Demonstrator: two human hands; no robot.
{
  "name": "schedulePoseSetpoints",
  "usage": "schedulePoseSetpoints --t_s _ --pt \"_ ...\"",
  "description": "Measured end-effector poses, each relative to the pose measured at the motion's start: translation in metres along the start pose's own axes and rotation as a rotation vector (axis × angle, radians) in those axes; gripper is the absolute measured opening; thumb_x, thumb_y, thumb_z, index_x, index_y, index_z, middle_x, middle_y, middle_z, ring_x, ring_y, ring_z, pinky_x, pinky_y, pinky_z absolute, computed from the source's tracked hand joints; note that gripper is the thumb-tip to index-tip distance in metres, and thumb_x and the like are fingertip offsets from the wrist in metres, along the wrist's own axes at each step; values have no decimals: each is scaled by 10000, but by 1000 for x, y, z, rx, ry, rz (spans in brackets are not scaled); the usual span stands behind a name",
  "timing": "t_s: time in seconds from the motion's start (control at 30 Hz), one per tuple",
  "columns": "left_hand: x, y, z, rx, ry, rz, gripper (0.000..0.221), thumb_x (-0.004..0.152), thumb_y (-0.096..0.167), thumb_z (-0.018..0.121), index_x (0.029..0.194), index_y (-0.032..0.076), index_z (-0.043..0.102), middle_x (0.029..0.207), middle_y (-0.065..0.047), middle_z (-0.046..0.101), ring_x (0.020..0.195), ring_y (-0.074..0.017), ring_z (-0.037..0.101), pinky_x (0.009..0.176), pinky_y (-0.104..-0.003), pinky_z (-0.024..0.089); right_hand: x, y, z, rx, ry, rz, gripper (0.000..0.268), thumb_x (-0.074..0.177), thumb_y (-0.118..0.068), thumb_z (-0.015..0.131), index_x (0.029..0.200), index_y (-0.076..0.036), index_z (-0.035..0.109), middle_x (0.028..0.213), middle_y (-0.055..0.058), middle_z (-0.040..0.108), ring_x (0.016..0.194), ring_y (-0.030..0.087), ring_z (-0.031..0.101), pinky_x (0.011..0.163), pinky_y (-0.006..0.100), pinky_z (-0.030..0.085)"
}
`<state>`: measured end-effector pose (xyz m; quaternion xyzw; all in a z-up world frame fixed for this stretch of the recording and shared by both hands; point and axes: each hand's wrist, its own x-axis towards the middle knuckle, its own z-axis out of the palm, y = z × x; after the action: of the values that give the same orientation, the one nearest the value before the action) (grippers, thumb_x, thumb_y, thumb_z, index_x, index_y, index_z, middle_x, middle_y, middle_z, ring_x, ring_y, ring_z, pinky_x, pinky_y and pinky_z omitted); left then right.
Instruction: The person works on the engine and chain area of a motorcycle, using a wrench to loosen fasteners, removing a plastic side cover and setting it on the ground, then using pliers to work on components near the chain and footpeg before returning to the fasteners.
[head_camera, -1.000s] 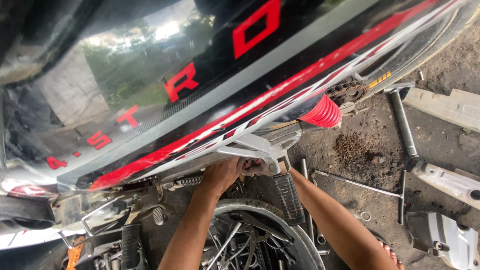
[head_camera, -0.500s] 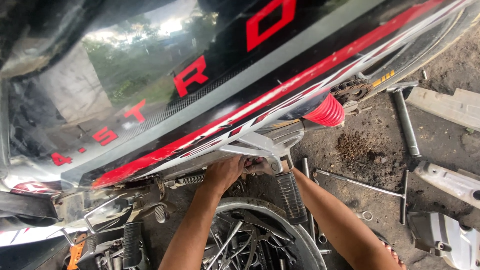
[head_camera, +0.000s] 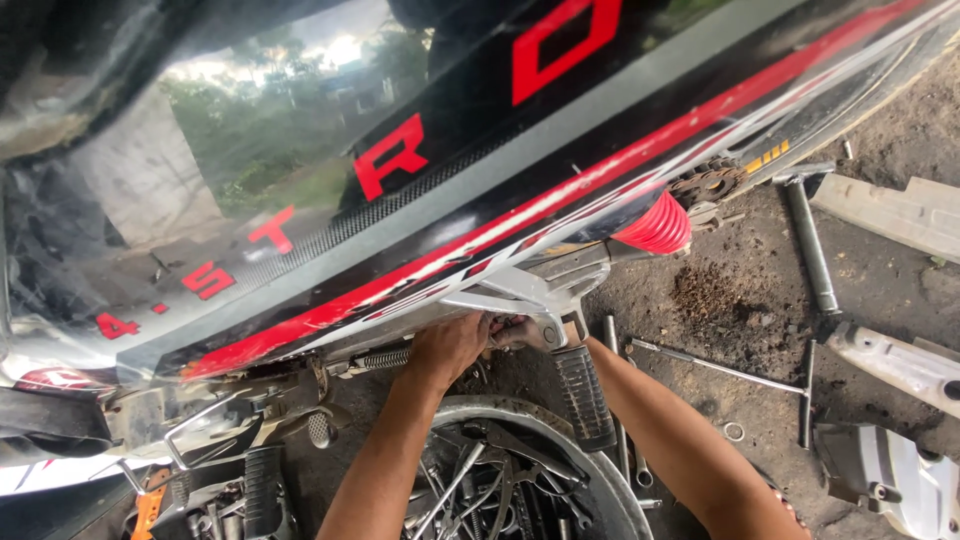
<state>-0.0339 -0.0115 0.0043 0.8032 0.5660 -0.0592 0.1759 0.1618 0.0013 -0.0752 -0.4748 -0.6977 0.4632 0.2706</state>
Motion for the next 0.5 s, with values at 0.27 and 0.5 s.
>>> schedulePoseSetpoints --t_s 0.27,0.5 --pt "-4 -7 11 67 262 140 318 974 337 597 1182 101 634 918 -154 771 776 -309 770 757 -472 637 2 0 -4 -17 43 -119 696 610 -390 965 1198 -115 714 1076 41 778 950 184 732 847 341 597" --pt "-4 -2 13 41 107 56 292 1035 333 565 1194 99 640 961 -158 764 778 -279 771 787 -444 649 -2 16 -4 -1 -11 -177 678 679 -379 949 1238 -89 698 1090 71 766 953 181 722 843 334 594"
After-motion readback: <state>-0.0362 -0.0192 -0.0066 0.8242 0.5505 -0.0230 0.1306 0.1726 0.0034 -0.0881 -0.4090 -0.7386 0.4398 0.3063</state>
